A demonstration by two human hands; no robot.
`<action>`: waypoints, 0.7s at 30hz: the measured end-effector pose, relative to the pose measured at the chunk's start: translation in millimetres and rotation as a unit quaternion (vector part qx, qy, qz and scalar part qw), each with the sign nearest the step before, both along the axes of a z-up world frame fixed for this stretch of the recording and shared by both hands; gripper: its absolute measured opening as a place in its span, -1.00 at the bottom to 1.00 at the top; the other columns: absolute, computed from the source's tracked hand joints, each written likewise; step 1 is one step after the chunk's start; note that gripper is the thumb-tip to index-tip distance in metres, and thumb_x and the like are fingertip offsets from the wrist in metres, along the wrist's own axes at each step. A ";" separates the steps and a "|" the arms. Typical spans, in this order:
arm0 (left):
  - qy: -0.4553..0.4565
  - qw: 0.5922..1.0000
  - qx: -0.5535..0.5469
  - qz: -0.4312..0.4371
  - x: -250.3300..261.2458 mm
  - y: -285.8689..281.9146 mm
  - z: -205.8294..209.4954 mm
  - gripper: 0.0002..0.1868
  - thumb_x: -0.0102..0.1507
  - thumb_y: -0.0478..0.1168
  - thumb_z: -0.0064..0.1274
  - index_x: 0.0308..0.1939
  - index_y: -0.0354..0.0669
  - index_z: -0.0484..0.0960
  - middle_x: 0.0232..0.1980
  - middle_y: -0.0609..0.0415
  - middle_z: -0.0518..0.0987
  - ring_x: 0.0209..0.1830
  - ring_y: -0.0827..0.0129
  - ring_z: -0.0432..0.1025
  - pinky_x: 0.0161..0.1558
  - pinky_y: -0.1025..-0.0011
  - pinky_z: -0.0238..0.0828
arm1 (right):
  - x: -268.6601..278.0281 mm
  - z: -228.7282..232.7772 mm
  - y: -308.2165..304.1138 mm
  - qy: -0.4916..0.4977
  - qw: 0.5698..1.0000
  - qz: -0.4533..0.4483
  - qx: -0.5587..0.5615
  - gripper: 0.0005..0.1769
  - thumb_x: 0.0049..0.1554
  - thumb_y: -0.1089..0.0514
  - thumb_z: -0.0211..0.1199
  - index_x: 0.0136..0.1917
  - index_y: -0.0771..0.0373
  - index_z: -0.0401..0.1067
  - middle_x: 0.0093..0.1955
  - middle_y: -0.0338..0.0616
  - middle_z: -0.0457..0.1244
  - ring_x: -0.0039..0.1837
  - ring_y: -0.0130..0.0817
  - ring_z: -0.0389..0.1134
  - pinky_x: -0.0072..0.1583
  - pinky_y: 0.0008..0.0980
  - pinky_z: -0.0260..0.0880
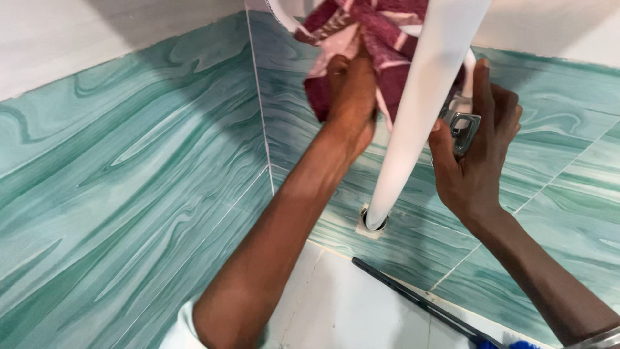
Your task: The person wipes the underside of a sink and the connected plumbing pipes with a cloth.
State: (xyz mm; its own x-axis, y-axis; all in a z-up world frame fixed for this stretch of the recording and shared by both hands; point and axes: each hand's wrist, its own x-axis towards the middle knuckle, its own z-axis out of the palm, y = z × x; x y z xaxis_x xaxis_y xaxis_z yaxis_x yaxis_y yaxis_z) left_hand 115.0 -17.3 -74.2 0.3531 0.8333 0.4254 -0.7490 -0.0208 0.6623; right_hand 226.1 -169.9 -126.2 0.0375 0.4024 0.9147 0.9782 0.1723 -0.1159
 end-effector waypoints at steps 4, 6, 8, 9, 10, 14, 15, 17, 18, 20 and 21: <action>0.028 0.998 0.024 -0.050 15.2 -26.2 -1.7 -0.61 0.42 0.06 -0.15 -0.38 -0.10 0.35 -0.45 0.21 0.30 -0.46 0.51 0.20 -0.35 0.39 0.26 | -9.5 4.2 -5.8 0.037 0.999 0.028 -0.008 -0.51 0.39 0.07 0.21 0.45 0.34 0.18 0.35 0.08 0.00 0.36 -0.09 -0.01 0.42 -0.01 -0.01; 0.040 0.997 0.039 -0.059 18.5 -27.3 -2.5 -0.60 0.42 0.09 -0.16 -0.35 -0.10 0.34 -0.44 0.21 0.28 -0.45 0.50 0.19 -0.35 0.39 0.25 | -10.3 7.0 -9.1 0.046 0.998 0.045 -0.015 -0.48 0.36 0.08 0.21 0.43 0.38 0.16 0.34 0.12 -0.02 0.36 -0.06 -0.01 0.42 0.01 0.02; 0.057 0.995 0.051 -0.060 19.5 -22.7 -1.2 -0.60 0.42 0.11 -0.17 -0.32 -0.09 0.33 -0.43 0.20 0.25 -0.45 0.49 0.17 -0.35 0.39 0.25 | -9.9 11.7 -12.1 0.041 0.997 0.052 -0.029 -0.43 0.31 0.06 0.19 0.45 0.38 0.13 0.34 0.14 -0.04 0.37 -0.05 -0.01 0.42 0.01 0.06; 0.067 0.995 0.055 -0.053 19.3 -19.3 -1.0 -0.60 0.42 0.13 -0.18 -0.31 -0.09 0.32 -0.42 0.20 0.24 -0.44 0.49 0.16 -0.35 0.39 0.24 | -9.4 14.2 -13.4 0.019 0.998 0.046 -0.024 -0.38 0.30 0.07 0.16 0.52 0.35 0.09 0.35 0.14 -0.03 0.36 -0.04 -0.01 0.40 0.03 0.05; 0.079 0.995 0.055 -0.040 16.1 -14.4 -3.2 -0.59 0.42 0.14 -0.19 -0.30 -0.09 0.32 -0.42 0.20 0.23 -0.44 0.49 0.16 -0.34 0.39 0.24 | -8.8 15.8 -15.6 0.001 0.999 0.042 -0.020 -0.32 0.29 0.08 0.12 0.59 0.33 0.04 0.36 0.13 -0.02 0.36 -0.02 -0.02 0.38 0.05 0.04; 0.104 0.985 0.001 0.135 -7.6 24.3 -3.5 -0.57 0.42 0.19 -0.21 -0.24 -0.08 0.30 -0.39 0.19 0.18 -0.43 0.47 0.13 -0.34 0.39 0.23 | -1.5 11.0 -14.3 -0.037 0.999 -0.002 -0.035 -0.22 0.44 -0.08 0.14 0.75 0.20 -0.09 0.39 0.06 0.00 0.35 -0.10 -0.02 0.39 0.01 0.02; 0.062 0.973 0.022 0.220 -17.1 35.3 0.1 -0.56 0.44 0.13 -0.15 -0.29 -0.14 0.27 -0.37 0.18 0.18 -0.41 0.49 0.12 -0.33 0.40 0.22 | 1.7 9.5 -13.9 -0.041 0.998 -0.007 -0.039 -0.21 0.48 -0.12 0.15 0.76 0.18 -0.11 0.39 0.05 0.01 0.35 -0.12 -0.02 0.40 0.00 0.01; 0.002 0.927 0.097 0.362 -37.1 51.6 13.4 -0.54 0.49 0.02 -0.10 -0.37 -0.21 0.22 -0.39 0.17 0.17 -0.42 0.52 0.11 -0.33 0.41 0.16 | 6.0 6.7 -13.6 -0.043 0.998 -0.005 -0.037 -0.21 0.50 -0.14 0.13 0.77 0.17 -0.12 0.39 0.04 0.00 0.36 -0.13 -0.03 0.39 -0.02 0.00; -0.010 0.895 0.159 0.417 -48.0 55.5 21.1 -0.54 0.49 0.01 -0.10 -0.37 -0.21 0.23 -0.39 0.18 0.18 -0.42 0.52 0.11 -0.33 0.41 0.15 | 8.1 5.3 -12.0 -0.043 0.998 -0.002 -0.035 -0.22 0.50 -0.15 0.12 0.77 0.17 -0.12 0.38 0.04 0.00 0.35 -0.14 -0.03 0.39 -0.03 0.00; -0.003 0.833 0.278 0.479 -67.2 54.5 37.0 -0.56 0.49 -0.01 -0.09 -0.37 -0.21 0.24 -0.41 0.19 0.19 -0.43 0.54 0.12 -0.33 0.42 0.15 | 10.9 2.3 -8.1 -0.046 0.999 -0.006 -0.028 -0.21 0.49 -0.15 0.12 0.76 0.17 -0.13 0.36 0.05 -0.01 0.33 -0.15 -0.04 0.36 -0.04 -0.01; 0.013 0.801 0.330 0.500 -76.4 51.1 42.9 -0.57 0.49 -0.02 -0.09 -0.37 -0.21 0.25 -0.41 0.20 0.20 -0.44 0.54 0.13 -0.33 0.43 0.14 | 11.2 0.4 -5.8 -0.048 0.999 -0.009 -0.024 -0.20 0.48 -0.15 0.11 0.76 0.17 -0.13 0.35 0.04 -0.01 0.32 -0.15 -0.04 0.35 -0.05 -0.02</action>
